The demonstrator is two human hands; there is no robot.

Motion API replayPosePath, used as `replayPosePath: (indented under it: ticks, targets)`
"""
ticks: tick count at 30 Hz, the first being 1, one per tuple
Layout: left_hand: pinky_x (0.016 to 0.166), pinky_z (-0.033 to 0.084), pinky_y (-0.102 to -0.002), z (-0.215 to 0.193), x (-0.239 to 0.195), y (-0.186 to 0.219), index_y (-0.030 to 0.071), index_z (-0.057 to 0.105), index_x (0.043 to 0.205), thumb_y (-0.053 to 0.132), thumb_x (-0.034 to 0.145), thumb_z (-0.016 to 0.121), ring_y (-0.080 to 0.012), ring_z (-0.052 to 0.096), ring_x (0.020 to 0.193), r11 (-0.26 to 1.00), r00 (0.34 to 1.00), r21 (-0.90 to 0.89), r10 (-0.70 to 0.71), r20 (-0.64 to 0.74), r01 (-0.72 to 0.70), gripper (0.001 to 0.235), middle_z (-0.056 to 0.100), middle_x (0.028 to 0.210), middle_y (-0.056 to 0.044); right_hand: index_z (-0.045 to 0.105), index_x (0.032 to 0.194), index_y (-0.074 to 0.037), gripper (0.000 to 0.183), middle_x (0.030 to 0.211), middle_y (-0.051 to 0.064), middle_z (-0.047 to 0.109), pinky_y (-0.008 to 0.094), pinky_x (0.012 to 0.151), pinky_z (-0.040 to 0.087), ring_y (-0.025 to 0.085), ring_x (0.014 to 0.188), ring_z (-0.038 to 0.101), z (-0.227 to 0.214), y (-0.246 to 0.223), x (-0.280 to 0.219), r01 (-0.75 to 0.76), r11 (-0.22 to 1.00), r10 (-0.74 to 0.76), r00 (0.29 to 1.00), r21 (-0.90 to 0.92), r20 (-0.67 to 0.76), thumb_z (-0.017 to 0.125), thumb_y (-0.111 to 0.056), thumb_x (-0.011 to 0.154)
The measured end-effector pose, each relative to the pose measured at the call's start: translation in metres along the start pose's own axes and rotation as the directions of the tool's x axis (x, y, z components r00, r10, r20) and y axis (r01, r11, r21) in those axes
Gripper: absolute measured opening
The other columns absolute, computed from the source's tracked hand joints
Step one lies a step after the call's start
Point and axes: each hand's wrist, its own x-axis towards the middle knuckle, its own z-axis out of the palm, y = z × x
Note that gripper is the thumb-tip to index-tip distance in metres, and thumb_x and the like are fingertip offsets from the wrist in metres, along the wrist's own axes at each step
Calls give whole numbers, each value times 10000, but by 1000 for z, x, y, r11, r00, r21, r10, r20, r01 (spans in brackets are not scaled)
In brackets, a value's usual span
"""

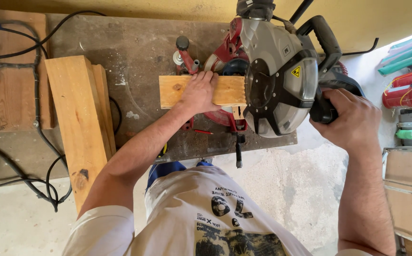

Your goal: Sanding, measuring, marking, and cutting wooden blocks using an angle grinder and a miter saw

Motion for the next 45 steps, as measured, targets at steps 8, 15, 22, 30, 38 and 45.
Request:
replayPosePath:
  ticks: [8, 15, 22, 30, 38, 45]
  targets:
    - [1096, 414, -453, -4, 4, 3, -6, 464, 1457, 696, 647, 879, -299, 534, 1161, 1000, 1000, 7, -24, 11, 24, 1150, 536, 1254, -147, 754, 1169, -249, 397, 1070, -72, 762, 403, 663, 539, 251, 903, 730, -3, 0, 3, 12, 1000, -12, 1000, 11, -1, 758, -414, 807]
    - [1156, 339, -449, -5, 2, 4, -40, 320, 1551, 688, 659, 878, -319, 460, 1245, 999, 995, 5, -43, 88, 42, 1280, 445, 1373, -163, 704, 1121, -217, 374, 1099, -48, 758, 468, 678, 556, 284, 929, 720, -25, -6, 13, 1, 1000, 1, 981, -12, 193, 752, -473, 852]
    - [1062, 406, -407, -1, 5, 4, -21, 406, 1510, 608, 616, 894, -278, 478, 1157, 998, 998, 67, -20, 54, 17, 1196, 444, 1285, -132, 708, 1078, -140, 318, 1020, 31, 732, 440, 736, 550, 281, 998, 708, -24, 4, 14, 90, 995, -97, 979, 51, 180, 803, -386, 900]
    - [1047, 409, -401, -8, 4, 6, -29, 420, 1495, 525, 608, 926, -267, 474, 1141, 999, 997, 24, -27, 79, 25, 1161, 435, 1277, -122, 721, 1147, -177, 324, 1014, -22, 749, 454, 753, 568, 249, 908, 716, -27, 23, 21, 58, 998, -63, 968, 28, 242, 797, -402, 925]
    - [1026, 417, -396, -10, 2, 5, -39, 449, 1470, 455, 590, 929, -245, 475, 1099, 999, 999, -29, -12, 30, 13, 1117, 449, 1219, -97, 792, 1291, -172, 386, 1047, 48, 749, 392, 773, 560, 262, 905, 703, -27, 50, 45, 44, 994, -66, 972, 102, 225, 850, -320, 940]
    - [1126, 360, -420, -21, -2, 13, -10, 382, 1530, 449, 628, 930, -253, 459, 1167, 997, 993, -39, -58, 107, 62, 1151, 441, 1307, -103, 699, 1094, -137, 380, 922, 36, 648, 363, 724, 473, 216, 812, 627, -2, 82, 53, 101, 993, -113, 966, 60, 233, 853, -479, 1035]
